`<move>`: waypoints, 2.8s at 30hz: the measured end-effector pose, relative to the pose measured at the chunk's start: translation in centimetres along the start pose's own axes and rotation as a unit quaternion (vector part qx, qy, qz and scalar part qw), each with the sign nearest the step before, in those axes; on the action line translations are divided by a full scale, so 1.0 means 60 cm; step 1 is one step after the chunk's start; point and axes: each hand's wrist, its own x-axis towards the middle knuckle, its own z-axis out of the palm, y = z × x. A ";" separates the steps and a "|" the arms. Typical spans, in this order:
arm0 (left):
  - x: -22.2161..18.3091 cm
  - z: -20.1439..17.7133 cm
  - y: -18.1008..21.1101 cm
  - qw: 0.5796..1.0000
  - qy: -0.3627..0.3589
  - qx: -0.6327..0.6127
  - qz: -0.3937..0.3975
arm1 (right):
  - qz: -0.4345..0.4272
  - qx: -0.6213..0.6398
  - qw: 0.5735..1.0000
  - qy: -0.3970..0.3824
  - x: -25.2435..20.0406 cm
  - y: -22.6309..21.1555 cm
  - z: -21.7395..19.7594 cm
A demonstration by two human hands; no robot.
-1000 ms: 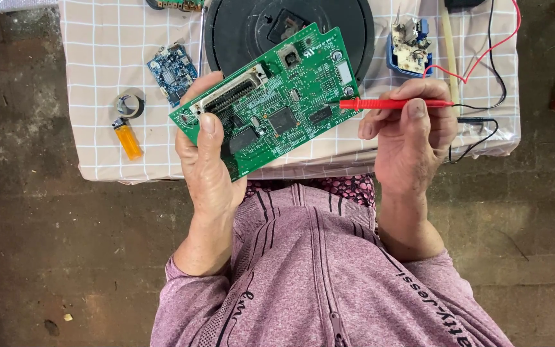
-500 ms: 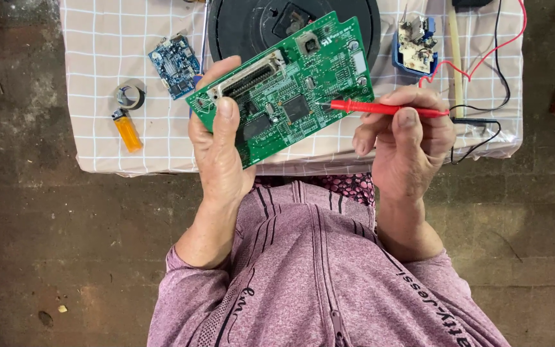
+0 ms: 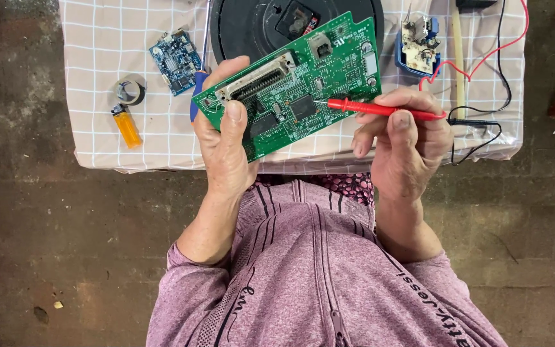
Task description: Testing and inspecting multiple electronic circuit boards using a multimeter probe on a repair bench.
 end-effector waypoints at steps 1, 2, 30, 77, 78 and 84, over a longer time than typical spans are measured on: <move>-0.001 0.000 0.000 1.000 0.003 0.010 0.000 | 0.002 0.014 1.000 0.001 0.000 0.000 -0.001; -0.001 0.001 0.000 1.000 0.003 0.010 0.000 | 0.002 0.014 1.000 0.000 -0.001 0.000 0.000; 0.010 0.025 -0.001 0.999 0.003 0.049 0.023 | -0.011 0.008 1.000 -0.002 0.000 -0.003 0.024; 0.006 0.018 -0.038 0.945 0.118 0.051 -0.301 | 0.332 0.022 0.940 -0.077 -0.024 0.155 -0.156; 0.009 0.020 -0.040 0.939 0.135 0.046 -0.312 | 0.327 0.022 0.940 -0.091 -0.023 0.152 -0.160; -0.005 -0.037 -0.064 0.931 0.153 0.052 -0.326 | 0.342 0.030 0.927 -0.150 -0.024 0.180 -0.179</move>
